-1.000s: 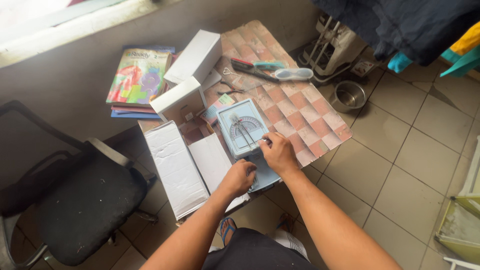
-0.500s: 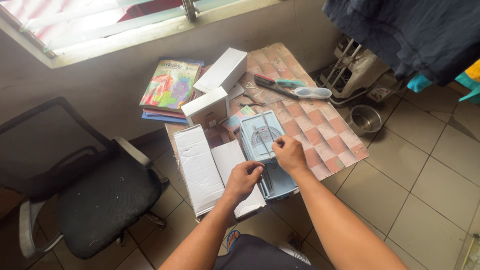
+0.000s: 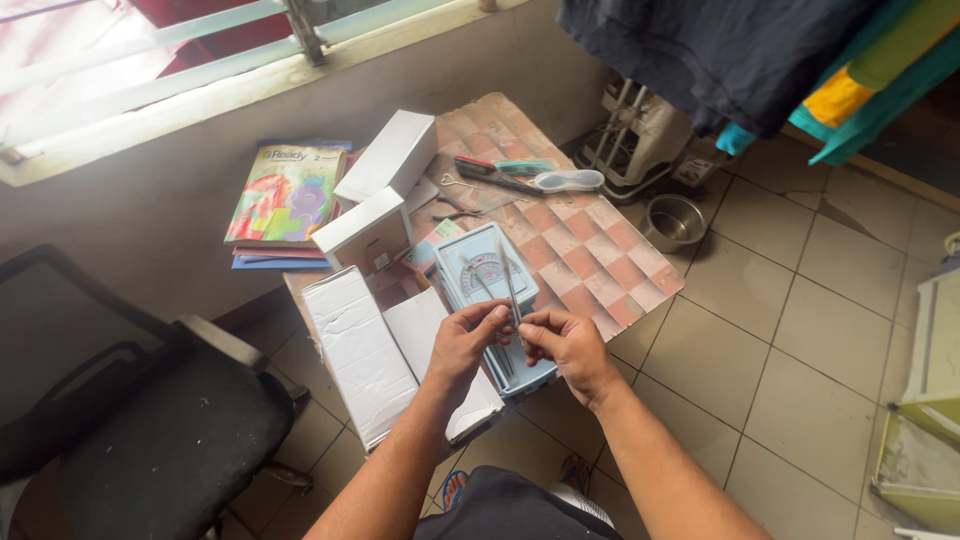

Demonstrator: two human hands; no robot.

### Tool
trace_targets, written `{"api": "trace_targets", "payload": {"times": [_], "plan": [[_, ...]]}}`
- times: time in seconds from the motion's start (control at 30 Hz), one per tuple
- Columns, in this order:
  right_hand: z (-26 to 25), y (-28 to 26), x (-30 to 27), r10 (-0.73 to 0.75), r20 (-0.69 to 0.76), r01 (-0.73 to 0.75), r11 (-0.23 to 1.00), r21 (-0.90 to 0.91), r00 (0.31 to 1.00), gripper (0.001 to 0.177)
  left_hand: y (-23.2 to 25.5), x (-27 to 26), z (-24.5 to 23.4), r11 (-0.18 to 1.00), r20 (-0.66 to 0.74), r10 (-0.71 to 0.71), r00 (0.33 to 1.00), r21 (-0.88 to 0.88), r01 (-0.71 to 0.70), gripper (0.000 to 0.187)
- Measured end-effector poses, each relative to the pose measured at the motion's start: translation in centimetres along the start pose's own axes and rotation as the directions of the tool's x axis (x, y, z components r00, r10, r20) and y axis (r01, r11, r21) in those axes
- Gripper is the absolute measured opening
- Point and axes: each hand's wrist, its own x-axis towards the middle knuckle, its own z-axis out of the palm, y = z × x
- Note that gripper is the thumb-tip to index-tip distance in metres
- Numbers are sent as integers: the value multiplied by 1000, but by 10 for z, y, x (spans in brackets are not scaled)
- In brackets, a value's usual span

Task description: The person unboxes components and assembles a small plastic desktop storage unit by hand on a table, then carries the completed drawers to a shelf and places them among other household items.

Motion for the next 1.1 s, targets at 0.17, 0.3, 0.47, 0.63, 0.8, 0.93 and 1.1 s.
{"api": "trace_targets", "payload": {"times": [0.17, 0.3, 0.47, 0.63, 0.8, 0.93, 1.1], "plan": [[-6, 2, -10, -28, -21, 28, 999, -28, 999, 18, -2, 0, 9, 999, 47, -26, 999, 27, 24, 40], [-9, -1, -14, -36, -23, 35, 999, -11, 999, 19, -4, 3, 14, 996, 47, -86, 995, 43, 84, 41], [-22, 3, -15, 9, -99, -17, 996, -85, 995, 20, -19, 14, 16, 984, 34, -167, 985, 69, 164, 32], [-65, 4, -21, -32, -256, 10, 996, -87, 966, 24, -62, 11, 7, 922, 124, -375, 919, 155, 356, 23], [-101, 2, -37, 23, -350, -75, 988, -134, 936, 22, -111, 25, 1, 798, -124, -520, 845, 281, 532, 20], [-112, 3, -44, 62, -354, -120, 982, -145, 933, 21, -121, 49, 2, 821, -225, -459, 860, 263, 507, 21], [-123, -2, -44, 74, -340, -149, 969, -198, 937, 21, -109, 68, 17, 637, -397, -418, 817, 513, 575, 25]]}}
